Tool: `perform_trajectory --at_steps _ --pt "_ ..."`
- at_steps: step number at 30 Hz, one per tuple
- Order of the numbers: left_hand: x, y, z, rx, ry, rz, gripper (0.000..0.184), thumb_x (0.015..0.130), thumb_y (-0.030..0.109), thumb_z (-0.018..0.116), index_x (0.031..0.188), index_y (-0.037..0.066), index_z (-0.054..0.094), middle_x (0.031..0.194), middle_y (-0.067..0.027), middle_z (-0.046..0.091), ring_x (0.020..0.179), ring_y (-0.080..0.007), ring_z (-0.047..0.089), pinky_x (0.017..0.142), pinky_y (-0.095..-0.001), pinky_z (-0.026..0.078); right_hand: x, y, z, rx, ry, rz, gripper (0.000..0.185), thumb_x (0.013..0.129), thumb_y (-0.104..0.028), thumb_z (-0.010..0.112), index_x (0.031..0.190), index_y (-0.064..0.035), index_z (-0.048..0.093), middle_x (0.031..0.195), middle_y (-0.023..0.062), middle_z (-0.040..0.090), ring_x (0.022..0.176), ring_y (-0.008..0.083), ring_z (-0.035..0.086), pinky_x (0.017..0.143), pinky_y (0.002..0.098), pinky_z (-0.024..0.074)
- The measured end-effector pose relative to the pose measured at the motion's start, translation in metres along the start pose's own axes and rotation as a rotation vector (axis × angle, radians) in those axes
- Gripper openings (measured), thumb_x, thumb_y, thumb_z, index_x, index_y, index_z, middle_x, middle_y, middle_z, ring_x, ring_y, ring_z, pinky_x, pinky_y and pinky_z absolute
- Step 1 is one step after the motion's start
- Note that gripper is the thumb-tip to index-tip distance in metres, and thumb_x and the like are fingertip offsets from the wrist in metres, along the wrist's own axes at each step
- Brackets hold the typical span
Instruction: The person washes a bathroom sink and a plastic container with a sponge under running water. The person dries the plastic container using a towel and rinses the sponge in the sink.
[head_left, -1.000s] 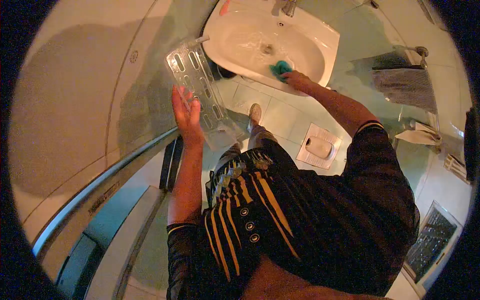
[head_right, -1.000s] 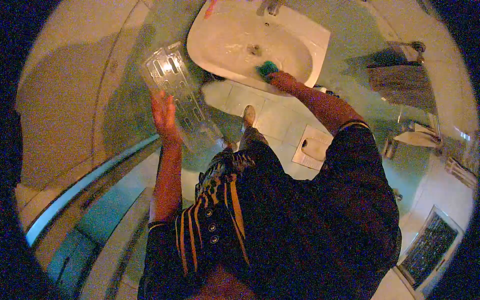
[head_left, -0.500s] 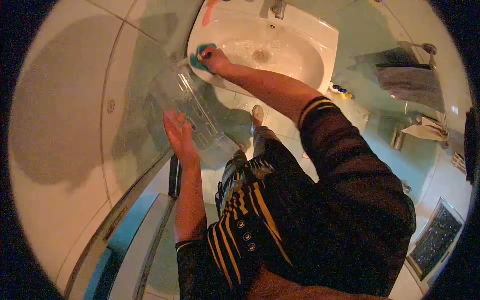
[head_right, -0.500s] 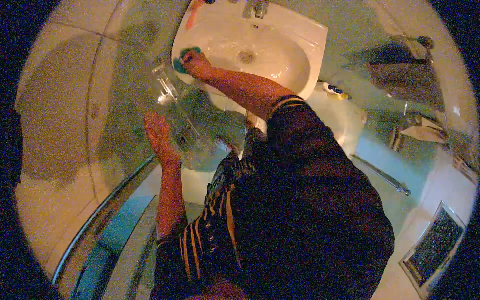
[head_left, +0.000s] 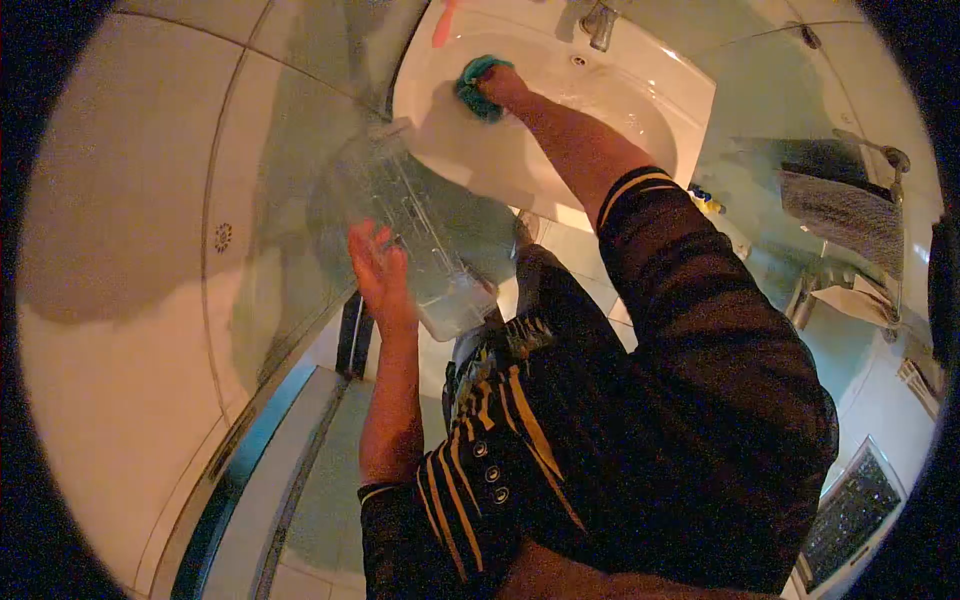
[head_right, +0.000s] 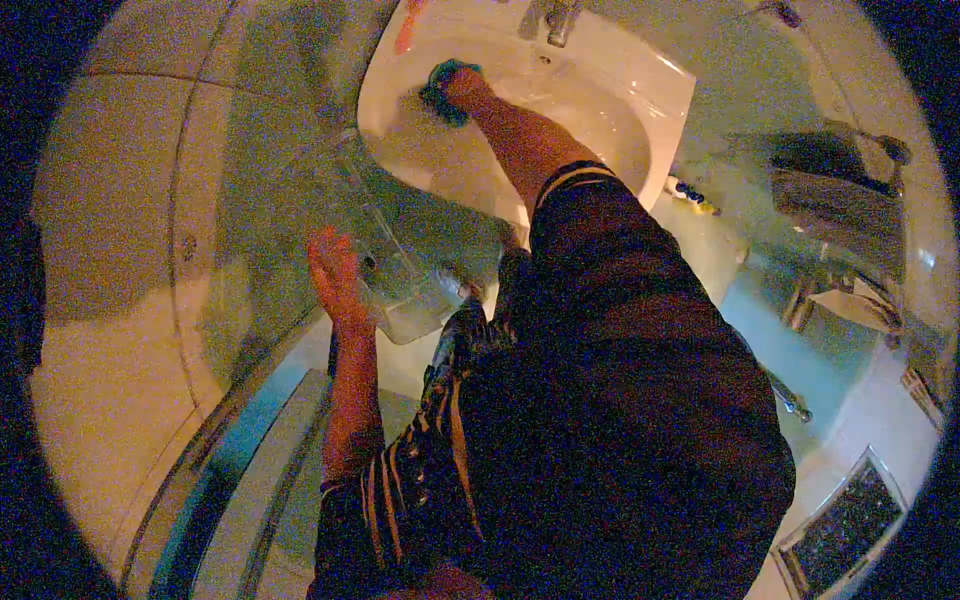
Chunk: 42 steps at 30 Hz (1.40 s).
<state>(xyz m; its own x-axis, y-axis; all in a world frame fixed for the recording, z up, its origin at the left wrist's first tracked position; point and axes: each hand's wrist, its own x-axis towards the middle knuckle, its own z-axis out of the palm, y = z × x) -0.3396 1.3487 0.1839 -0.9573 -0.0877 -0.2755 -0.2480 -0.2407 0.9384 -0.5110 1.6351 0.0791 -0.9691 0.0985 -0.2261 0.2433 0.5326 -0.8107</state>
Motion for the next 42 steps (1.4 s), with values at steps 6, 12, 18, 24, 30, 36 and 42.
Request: perform_trajectory --at_steps 6,12,18,24,30,36,42 --pt "0.001 -0.001 -0.002 0.197 -0.163 0.114 0.066 0.077 0.016 0.058 0.132 0.006 0.024 0.131 -0.0137 0.032 0.114 -0.024 0.038 0.092 -0.0359 0.03 -0.028 0.049 0.0 -0.113 -0.008 0.005 0.027 0.078 -0.032 0.056 0.09 -0.0083 0.059 0.077 0.0118 0.059 0.074 0.0242 0.057 0.068 0.0347 0.0452" --pt "0.001 -0.003 -0.007 0.322 -0.186 0.111 0.065 0.077 0.015 0.057 0.133 0.007 0.024 0.132 -0.0137 0.031 0.114 -0.0252 0.038 0.091 -0.0369 0.031 -0.019 0.015 0.0 0.029 0.689 -0.14 0.024 0.076 -0.029 0.059 0.081 -0.0058 0.062 0.078 0.013 0.061 0.073 0.0259 0.058 0.07 0.0358 0.0452" --pt "0.005 -0.008 -0.003 0.279 -0.158 0.112 0.065 0.078 0.014 0.057 0.133 0.006 0.023 0.132 -0.0141 0.031 0.113 -0.0251 0.039 0.092 -0.037 0.031 0.014 0.039 0.014 0.093 0.358 0.182 0.02 0.069 -0.025 0.064 0.08 -0.0083 0.066 0.075 0.009 0.064 0.068 0.0221 0.061 0.065 0.0321 0.0478" --pt "0.003 0.009 0.008 0.259 -0.189 0.106 0.066 0.078 0.016 0.058 0.133 0.007 0.022 0.132 -0.014 0.031 0.114 -0.0255 0.038 0.092 -0.038 0.03 0.025 0.074 0.004 -0.629 0.101 -0.107 0.018 0.071 -0.024 0.061 0.079 -0.0079 0.066 0.078 0.007 0.065 0.068 0.0154 0.06 0.065 0.0286 0.0473" --pt "0.002 0.003 0.01 0.215 -0.23 0.09 0.064 0.078 0.014 0.057 0.132 0.007 0.024 0.132 -0.0133 0.031 0.114 -0.0255 0.038 0.093 -0.0408 0.029 -0.066 0.053 -0.027 0.031 0.375 0.059 0.039 0.077 -0.044 0.05 0.08 -0.0074 0.065 0.077 0.0143 0.063 0.069 0.0293 0.06 0.066 0.0376 0.0474" --pt "0.005 0.002 0.013 0.268 -0.246 0.093 0.063 0.079 0.015 0.057 0.131 0.006 0.024 0.132 -0.0129 0.031 0.114 -0.0249 0.037 0.093 -0.0405 0.029 -0.035 0.03 -0.028 0.069 0.537 0.143 0.039 0.074 -0.043 0.055 0.078 -0.0055 0.065 0.075 0.0146 0.062 0.068 0.0282 0.06 0.064 0.0367 0.0469" --pt "0.004 0.005 0.02 0.347 -0.203 0.08 0.063 0.079 0.014 0.057 0.132 0.006 0.024 0.132 -0.0128 0.031 0.112 -0.0243 0.038 0.09 -0.0373 0.033 0.008 0.104 0.009 0.073 0.372 0.104 0.04 0.075 -0.046 0.051 0.075 -0.008 0.065 0.075 0.0132 0.063 0.071 0.0262 0.06 0.067 0.0376 0.0464"
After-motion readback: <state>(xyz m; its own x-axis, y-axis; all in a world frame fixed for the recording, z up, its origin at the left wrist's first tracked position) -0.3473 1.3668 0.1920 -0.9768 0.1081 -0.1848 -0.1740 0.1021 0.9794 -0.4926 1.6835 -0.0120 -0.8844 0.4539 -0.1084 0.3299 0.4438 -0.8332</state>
